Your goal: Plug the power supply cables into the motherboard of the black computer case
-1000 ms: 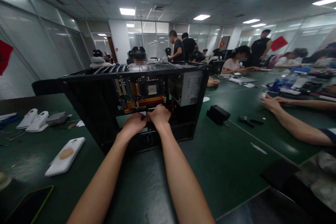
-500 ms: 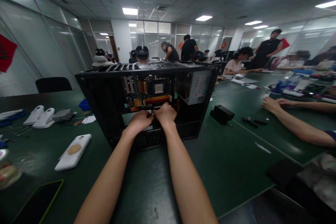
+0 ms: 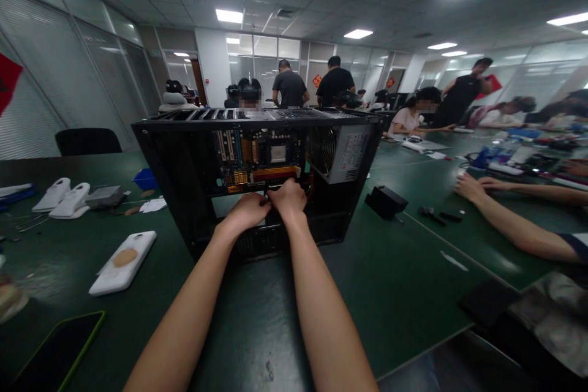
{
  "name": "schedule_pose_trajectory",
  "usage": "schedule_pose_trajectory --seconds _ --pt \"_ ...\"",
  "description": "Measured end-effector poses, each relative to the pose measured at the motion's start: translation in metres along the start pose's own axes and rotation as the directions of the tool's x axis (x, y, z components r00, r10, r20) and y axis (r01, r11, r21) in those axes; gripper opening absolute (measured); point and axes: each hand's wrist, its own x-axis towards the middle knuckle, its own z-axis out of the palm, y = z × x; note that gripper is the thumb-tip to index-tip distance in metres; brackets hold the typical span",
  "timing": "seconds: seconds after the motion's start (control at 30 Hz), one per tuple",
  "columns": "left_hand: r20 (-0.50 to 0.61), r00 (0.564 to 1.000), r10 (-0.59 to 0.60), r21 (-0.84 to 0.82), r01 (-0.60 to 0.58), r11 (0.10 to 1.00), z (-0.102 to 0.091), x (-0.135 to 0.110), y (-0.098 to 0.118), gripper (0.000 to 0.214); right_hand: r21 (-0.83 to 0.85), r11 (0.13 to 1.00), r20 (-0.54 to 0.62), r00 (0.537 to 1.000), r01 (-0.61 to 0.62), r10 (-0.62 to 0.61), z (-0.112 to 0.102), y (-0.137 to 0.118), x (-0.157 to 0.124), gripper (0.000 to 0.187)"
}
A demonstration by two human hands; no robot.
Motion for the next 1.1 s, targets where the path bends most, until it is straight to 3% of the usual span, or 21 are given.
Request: schedule_pose_trajectory --seconds 0.23,0.3,0.37,0.43,0.67,0.8,1.1 --pt "0.053 0.997 0.056 0.008 -0.056 0.998 0.014 0.014 0.001 0.033 0.257 0.965 0.094 0.995 -0.048 0.025 0.008 0.011 0.020 0.052" --pt "0.041 0.997 0.058 0.012 -0.059 0.998 0.015 0.016 0.000 0.033 0.433 0.892 0.147 0.986 -0.131 0.074 0.009 0.014 0.025 0.047" --pt "0.006 0.998 0.065 0.000 -0.065 0.998 0.016 0.018 -0.001 0.033 0.602 0.764 0.218 0.968 -0.233 0.123 0.010 0.016 0.028 0.042" --pt "-0.037 0.997 0.074 -0.018 -0.075 0.997 0.017 0.019 -0.001 0.035 0.685 0.661 0.280 0.948 -0.307 0.150 0.012 0.016 0.028 0.038" --pt "-0.080 0.997 0.009 -0.007 -0.010 1.000 0.013 0.017 0.005 0.040 0.747 0.492 0.423 0.891 -0.447 0.167 0.012 0.012 0.026 0.017" --pt "-0.065 0.996 -0.069 0.032 0.071 0.997 0.009 0.015 0.008 0.042 0.754 0.415 0.487 0.858 -0.508 0.166 0.007 0.014 0.024 0.016" --pt "-0.083 0.994 -0.072 0.141 0.083 0.987 0.005 0.013 0.012 0.041 0.758 0.347 0.541 0.830 -0.552 0.138 0.002 0.016 0.022 0.012"
